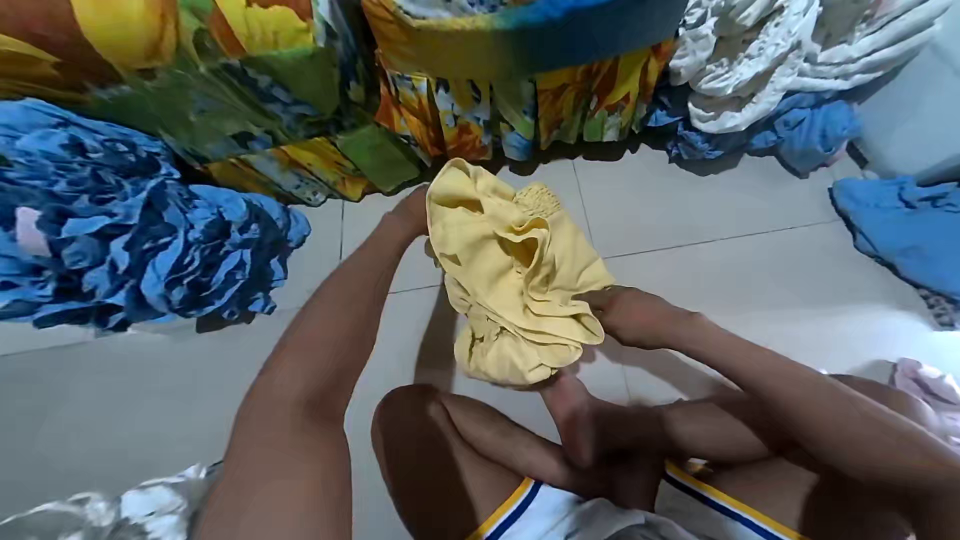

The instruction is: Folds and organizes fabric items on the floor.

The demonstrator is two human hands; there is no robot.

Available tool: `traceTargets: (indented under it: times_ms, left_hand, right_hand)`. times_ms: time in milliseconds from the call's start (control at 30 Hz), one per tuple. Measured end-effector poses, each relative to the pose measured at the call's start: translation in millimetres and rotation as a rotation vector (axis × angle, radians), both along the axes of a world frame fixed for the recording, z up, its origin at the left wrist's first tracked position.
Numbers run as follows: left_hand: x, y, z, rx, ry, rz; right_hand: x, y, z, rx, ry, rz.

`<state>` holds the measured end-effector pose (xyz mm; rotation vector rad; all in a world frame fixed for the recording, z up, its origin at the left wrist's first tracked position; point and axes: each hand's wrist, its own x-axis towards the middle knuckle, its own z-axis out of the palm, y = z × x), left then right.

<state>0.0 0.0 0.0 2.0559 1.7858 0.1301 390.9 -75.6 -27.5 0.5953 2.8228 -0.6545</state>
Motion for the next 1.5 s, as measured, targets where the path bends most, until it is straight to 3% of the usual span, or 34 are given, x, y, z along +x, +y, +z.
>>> traceTargets:
  times_ms: [133,233,333,467,667,733,800,900,1000,1067,1133,1167,1367,1500]
  left_hand:
    - [-7.3,54.3,18.4,-0.224,0.296,-0.203]
    - [3.9,69.7,37.0,-0.241,0.275,-0.25]
    - [15.8,79.2,48.4,-0.209,0.167,-0.187]
    - [29.7,96.3,61.3,-0.195,0.344,-0.248]
    - [56.8,95.7,86.3,-0.185,0.388,-0.33]
    - [63.3,91.4,92.4,-0.168,0.411,-0.381]
    - [67.2,83.1,96.0,-0.116,0.394,-0.413]
    - [70.9,55.1,79.8,0.017,0.22,-0.469]
    - [88.6,-6.9,29.6,0.061,-0.084,-0.349]
    - [88.7,-39.0,-12.3,0.152,-0.307,-0.147]
    - [84.3,-53.9,-35.5,0.214,-0.51,0.071]
    - [84.8,-57.1,-40.6,0.241,-0.574,0.131]
    - [94.2,-64.7,-43.7,0.287,-0.628,0.197]
    - [100.3,-62.3,-41.8,0.3,-0.621,0.254]
  right_hand:
    - [1.7,1.0,32.0,-0.068,-0.236,0.008]
    - [-2.5,8.9,52.8,-0.119,-0.336,-0.028]
    - [-1.0,22.2,65.1,-0.103,-0.343,-0.071]
    - [-7.1,45.4,77.1,-0.092,-0.228,-0.066]
    - [-67.6,84.1,51.7,-0.05,0.14,0.018]
    - [-99.0,92.4,33.5,-0.019,0.144,0.075]
    - [-124.6,93.3,21.6,-0.022,0.006,0.12]
    - [-148.8,83.6,10.0,-0.059,-0.172,0.105]
    - [-160.2,74.7,16.1,-0.073,-0.36,0.074]
    - [-154.4,76.5,4.6,-0.074,-0.249,0.071]
    - [-136.9,77.8,-8.4,-0.055,0.016,0.097]
    - [-126.5,75.5,-0.7,-0.033,0.043,0.1]
    - [-73.3,58.5,72.4,0.162,-0.042,0.004]
    - [-78.4,48.9,81.5,0.157,-0.072,-0.016]
